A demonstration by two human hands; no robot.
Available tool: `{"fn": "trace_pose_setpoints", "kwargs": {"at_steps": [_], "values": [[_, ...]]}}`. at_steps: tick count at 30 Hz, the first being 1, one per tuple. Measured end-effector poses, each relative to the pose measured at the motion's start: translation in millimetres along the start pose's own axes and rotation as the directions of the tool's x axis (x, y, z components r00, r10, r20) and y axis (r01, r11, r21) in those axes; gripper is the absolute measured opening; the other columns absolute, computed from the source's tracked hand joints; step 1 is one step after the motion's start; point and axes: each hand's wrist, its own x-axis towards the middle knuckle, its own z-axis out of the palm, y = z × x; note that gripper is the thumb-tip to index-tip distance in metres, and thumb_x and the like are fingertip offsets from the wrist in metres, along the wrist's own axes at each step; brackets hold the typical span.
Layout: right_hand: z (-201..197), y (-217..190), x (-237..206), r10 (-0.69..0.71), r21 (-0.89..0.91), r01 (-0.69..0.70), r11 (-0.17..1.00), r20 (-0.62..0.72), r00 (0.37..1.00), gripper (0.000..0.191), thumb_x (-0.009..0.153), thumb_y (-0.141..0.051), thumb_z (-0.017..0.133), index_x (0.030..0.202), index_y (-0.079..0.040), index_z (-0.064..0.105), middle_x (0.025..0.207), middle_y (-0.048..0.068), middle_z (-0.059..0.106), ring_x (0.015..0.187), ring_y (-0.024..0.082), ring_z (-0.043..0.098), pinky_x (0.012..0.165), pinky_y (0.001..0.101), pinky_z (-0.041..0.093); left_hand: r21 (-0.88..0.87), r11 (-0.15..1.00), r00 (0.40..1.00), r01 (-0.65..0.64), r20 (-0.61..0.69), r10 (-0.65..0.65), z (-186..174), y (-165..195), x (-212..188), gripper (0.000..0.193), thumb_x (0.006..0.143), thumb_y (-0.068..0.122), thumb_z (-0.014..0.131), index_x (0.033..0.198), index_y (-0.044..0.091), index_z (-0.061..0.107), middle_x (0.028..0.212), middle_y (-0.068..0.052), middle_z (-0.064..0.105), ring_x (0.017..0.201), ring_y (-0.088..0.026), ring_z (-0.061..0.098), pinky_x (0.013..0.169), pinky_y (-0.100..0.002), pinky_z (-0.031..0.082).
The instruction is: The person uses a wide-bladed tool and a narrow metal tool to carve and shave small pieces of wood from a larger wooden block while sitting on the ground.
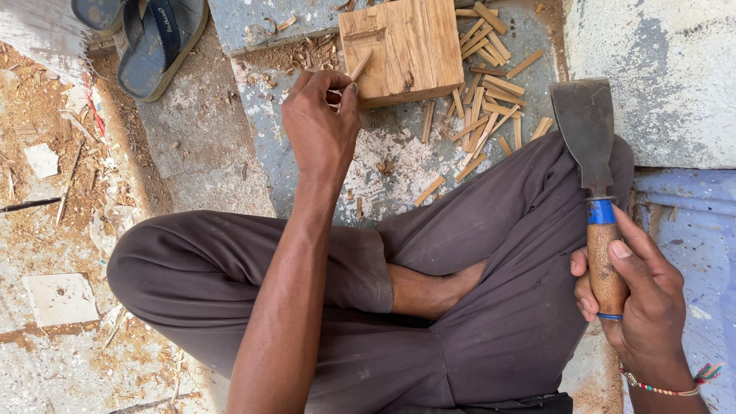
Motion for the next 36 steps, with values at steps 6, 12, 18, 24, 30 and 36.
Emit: {"fn": "trace_pose_setpoints", "kwargs": {"at_steps": [6,12,18,24,30,36], "values": [[1.5,0.3,0.0,-0.004,0.001,0.004,1.000,0.003,1.000,0.060,0.110,-0.017,0.048,0.167,0.002,0.043,0.086,0.023,0.061,0.048,0.018,0.054,0.041,0.0301,0.044,-0.044,0.994,0.994,0.104,0.031,-0.103,-3.0,-1.1,4.2,0.012,0.088,0.003,0.075,0.099,0.002,0.076,0.086,-0.012,0.078,0.070,-0.016,0.077,0.060,-0.029,0.065],[2.1,2.4,-0.5,-0.019,0.000,0.019,1.000,0.010,1.000,0.060,0.110,-0.017,0.048,0.167,0.003,0.042,0.087,0.023,0.061,0.048,0.018,0.055,0.040,0.0305,0.044,-0.092,0.991,0.995,0.094,0.036,-0.091,-7.0,-1.2,4.5,0.016,0.088,0.003,0.070,0.103,-0.001,0.076,0.084,-0.014,0.079,0.069,-0.017,0.078,0.061,-0.030,0.066],[0.5,0.3,-1.6,-0.025,-0.013,0.024,1.000,-0.001,1.000,0.060,0.111,-0.016,0.048,0.167,0.003,0.042,0.087,0.023,0.061,0.049,0.018,0.056,0.040,0.0295,0.045,-0.091,0.986,0.989,0.138,0.060,-0.132,-6.6,0.3,5.3,0.021,0.089,0.005,0.068,0.105,-0.001,0.078,0.084,-0.015,0.079,0.068,-0.017,0.078,0.061,-0.030,0.067],[1.0,-4.4,-4.8,-0.017,-0.059,0.016,0.998,-0.017,1.000,0.059,0.110,-0.017,0.046,0.166,0.002,0.043,0.086,0.022,0.061,0.049,0.017,0.055,0.040,0.0284,0.044,-0.098,0.986,0.989,0.138,0.076,-0.130,-5.4,2.5,5.9,0.017,0.089,0.008,0.070,0.101,0.000,0.078,0.080,-0.014,0.079,0.067,-0.017,0.078,0.060,-0.030,0.066],[-4.4,-1.8,-1.1,-0.020,-0.079,0.019,0.997,-0.009,1.000,0.059,0.111,-0.017,0.046,0.166,0.003,0.043,0.086,0.023,0.060,0.049,0.017,0.054,0.041,0.0287,0.044,-0.001,0.999,0.996,0.035,0.085,-0.035,3.3,1.2,12.6,0.012,0.087,0.010,0.073,0.089,0.000,0.079,0.073,-0.012,0.077,0.059,-0.015,0.074,0.056,-0.031,0.063],[-3.1,5.4,-1.0,-0.018,-0.057,0.018,0.998,-0.003,1.000,0.059,0.112,-0.016,0.046,0.167,0.004,0.041,0.086,0.023,0.060,0.049,0.018,0.055,0.040,0.0290,0.045,0.088,0.990,0.976,0.112,0.178,-0.127,13.8,-8.5,41.9,0.013,0.080,0.015,0.079,0.078,0.002,0.080,0.062,-0.010,0.074,0.045,-0.011,0.067,0.044,-0.029,0.058]]}}
